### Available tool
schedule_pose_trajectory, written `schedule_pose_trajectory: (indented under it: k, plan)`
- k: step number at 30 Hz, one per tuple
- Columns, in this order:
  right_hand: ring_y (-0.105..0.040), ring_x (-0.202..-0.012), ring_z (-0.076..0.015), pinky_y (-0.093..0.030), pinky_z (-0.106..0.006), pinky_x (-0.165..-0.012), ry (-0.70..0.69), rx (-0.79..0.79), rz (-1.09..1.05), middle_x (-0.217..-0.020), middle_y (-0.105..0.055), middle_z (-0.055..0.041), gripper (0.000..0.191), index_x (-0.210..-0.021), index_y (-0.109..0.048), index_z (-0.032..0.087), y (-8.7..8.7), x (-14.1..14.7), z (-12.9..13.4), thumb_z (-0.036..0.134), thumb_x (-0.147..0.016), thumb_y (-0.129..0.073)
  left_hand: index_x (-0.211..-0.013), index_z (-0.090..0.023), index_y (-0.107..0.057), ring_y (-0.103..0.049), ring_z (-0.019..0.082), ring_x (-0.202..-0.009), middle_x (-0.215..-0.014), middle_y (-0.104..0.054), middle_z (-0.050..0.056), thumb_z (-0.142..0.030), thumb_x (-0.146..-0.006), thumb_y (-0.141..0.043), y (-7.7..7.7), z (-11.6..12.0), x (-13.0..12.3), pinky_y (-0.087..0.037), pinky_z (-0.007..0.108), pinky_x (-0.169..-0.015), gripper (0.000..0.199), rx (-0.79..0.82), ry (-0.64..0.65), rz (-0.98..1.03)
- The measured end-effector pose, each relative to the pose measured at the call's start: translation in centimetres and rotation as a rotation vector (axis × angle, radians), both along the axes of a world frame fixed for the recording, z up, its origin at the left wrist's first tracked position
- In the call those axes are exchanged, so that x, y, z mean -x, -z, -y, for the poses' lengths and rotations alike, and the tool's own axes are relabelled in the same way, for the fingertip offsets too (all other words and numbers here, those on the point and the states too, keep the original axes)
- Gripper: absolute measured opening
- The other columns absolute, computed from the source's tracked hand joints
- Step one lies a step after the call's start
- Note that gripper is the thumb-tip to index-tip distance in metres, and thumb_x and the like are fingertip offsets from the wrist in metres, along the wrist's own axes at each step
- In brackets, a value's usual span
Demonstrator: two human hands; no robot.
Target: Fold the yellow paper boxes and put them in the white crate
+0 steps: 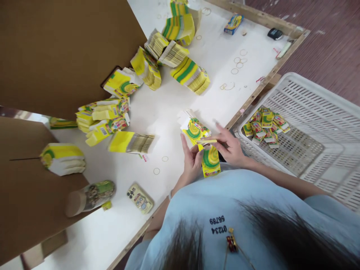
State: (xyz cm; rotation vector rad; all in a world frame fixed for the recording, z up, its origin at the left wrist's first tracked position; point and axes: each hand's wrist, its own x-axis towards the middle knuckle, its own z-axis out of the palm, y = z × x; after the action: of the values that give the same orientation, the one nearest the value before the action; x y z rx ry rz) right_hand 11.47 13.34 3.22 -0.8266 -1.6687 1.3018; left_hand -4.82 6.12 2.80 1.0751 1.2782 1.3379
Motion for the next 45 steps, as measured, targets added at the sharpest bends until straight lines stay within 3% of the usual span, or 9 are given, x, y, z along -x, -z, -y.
schedule_pose_trajectory:
  k: [5, 12, 23, 26, 30, 32, 35, 40, 45]
  plan:
    - [-0.072, -0.12, -0.0284, -0.059, -0.044, -0.105, -0.282, -0.176, 0.054, -0.126, -0.076, -0.0136, 0.052, -0.122, -0.074, 0.022, -0.1, -1.9, -1.2, 0.064, -0.092, -0.067, -0.122, -0.021, -0.073, -0.073, 0.026, -0.117, -0.127, -0.076, 0.013, -0.061, -0.103, -0.046, -0.6, 0.1, 0.7, -0.058, 0.039, -0.1, 0.053, -0.036, -0.014, -0.089]
    - [-0.074, -0.085, -0.0171, -0.064, -0.032, -0.077, -0.457, 0.426, 0.017, -0.103, -0.076, -0.0033, 0.045, -0.131, -0.061, 0.022, -1.8, -1.3, -1.1, 0.029, -0.088, -0.071, -0.125, -0.022, -0.076, -0.077, 0.021, -0.106, -0.122, -0.079, 0.01, -0.048, -0.101, -0.058, -1.4, 0.0, 0.9, -0.061, 0.031, -0.091, 0.039, -0.005, -0.037, -0.232]
    - [-0.075, -0.092, -0.0169, -0.064, -0.032, -0.08, -0.501, 0.628, -0.129, -0.107, -0.079, -0.0038, 0.038, -0.122, -0.07, 0.022, -1.5, -1.7, -1.6, 0.036, -0.087, -0.075, -0.133, -0.027, -0.071, -0.071, 0.024, -0.108, -0.114, -0.075, 0.011, -0.049, -0.107, -0.042, -0.2, -0.4, 0.7, -0.058, 0.04, -0.096, 0.044, -0.113, -0.031, -0.392]
    - [-0.077, -0.085, -0.017, -0.065, -0.031, -0.072, -0.389, 0.638, -0.119, -0.104, -0.081, -0.0049, 0.036, -0.115, -0.075, 0.022, -1.1, -2.7, -2.3, 0.044, -0.087, -0.076, -0.128, -0.029, -0.073, -0.065, 0.025, -0.115, -0.119, -0.068, 0.012, -0.049, -0.108, -0.038, 0.3, -3.3, 2.2, -0.052, 0.043, -0.102, 0.045, -0.235, -0.052, -0.592]
    - [-0.077, -0.086, -0.0196, -0.065, -0.034, -0.075, 0.017, 0.385, -0.009, -0.105, -0.082, -0.0062, 0.034, -0.109, -0.078, 0.023, -1.5, -6.7, -5.0, 0.044, -0.083, -0.082, -0.14, -0.02, -0.06, -0.049, 0.03, -0.136, -0.14, -0.055, 0.018, -0.046, -0.098, -0.062, 2.0, -10.1, 6.5, -0.037, 0.048, -0.117, 0.05, -0.199, -0.275, -0.863]
    - [-0.076, -0.086, -0.0214, -0.065, -0.038, -0.076, 0.227, 0.261, 0.057, -0.104, -0.081, -0.0066, 0.034, -0.109, -0.078, 0.024, -1.7, -9.4, -6.8, 0.044, -0.082, -0.082, -0.138, -0.017, -0.057, -0.055, 0.028, -0.123, -0.127, -0.059, 0.016, -0.041, -0.084, -0.08, 3.2, -13.2, 8.7, -0.04, 0.044, -0.111, 0.063, -0.047, -0.323, -0.911]
    - [-0.075, -0.081, -0.0241, -0.065, -0.042, -0.07, 0.345, 0.206, 0.134, -0.099, -0.08, -0.0068, 0.034, -0.11, -0.076, 0.025, -1.7, -13.0, -8.6, 0.045, -0.082, -0.08, -0.108, -0.018, -0.064, -0.058, 0.021, -0.092, -0.095, -0.062, 0.004, -0.031, -0.076, -0.085, 4.6, -16.1, 10.7, -0.047, 0.034, -0.091, 0.041, 0.124, -0.241, -0.903]
    - [-0.073, -0.099, -0.0317, -0.059, -0.055, -0.092, 0.534, 0.093, 0.555, -0.111, -0.076, -0.0154, 0.037, -0.124, -0.072, 0.023, -2.5, -15.7, -9.1, 0.042, -0.093, -0.067, -0.069, -0.02, -0.055, -0.057, 0.019, -0.081, -0.08, -0.06, 0.002, -0.024, -0.087, -0.071, 4.3, -16.9, 11.8, -0.047, 0.034, -0.086, 0.025, 0.103, -0.159, -0.953]
    - [-0.04, -0.149, -0.044, -0.026, -0.07, -0.123, 0.669, -0.338, 0.936, -0.155, -0.05, -0.0248, 0.061, -0.152, -0.047, 0.014, -3.1, -10.6, -8.2, 0.043, -0.1, -0.057, -0.094, -0.018, -0.075, -0.065, 0.022, -0.116, -0.119, -0.073, 0.012, -0.027, -0.101, -0.054, 0.5, -14.9, 10.9, -0.046, 0.038, -0.108, 0.024, -0.141, -0.177, -0.984]
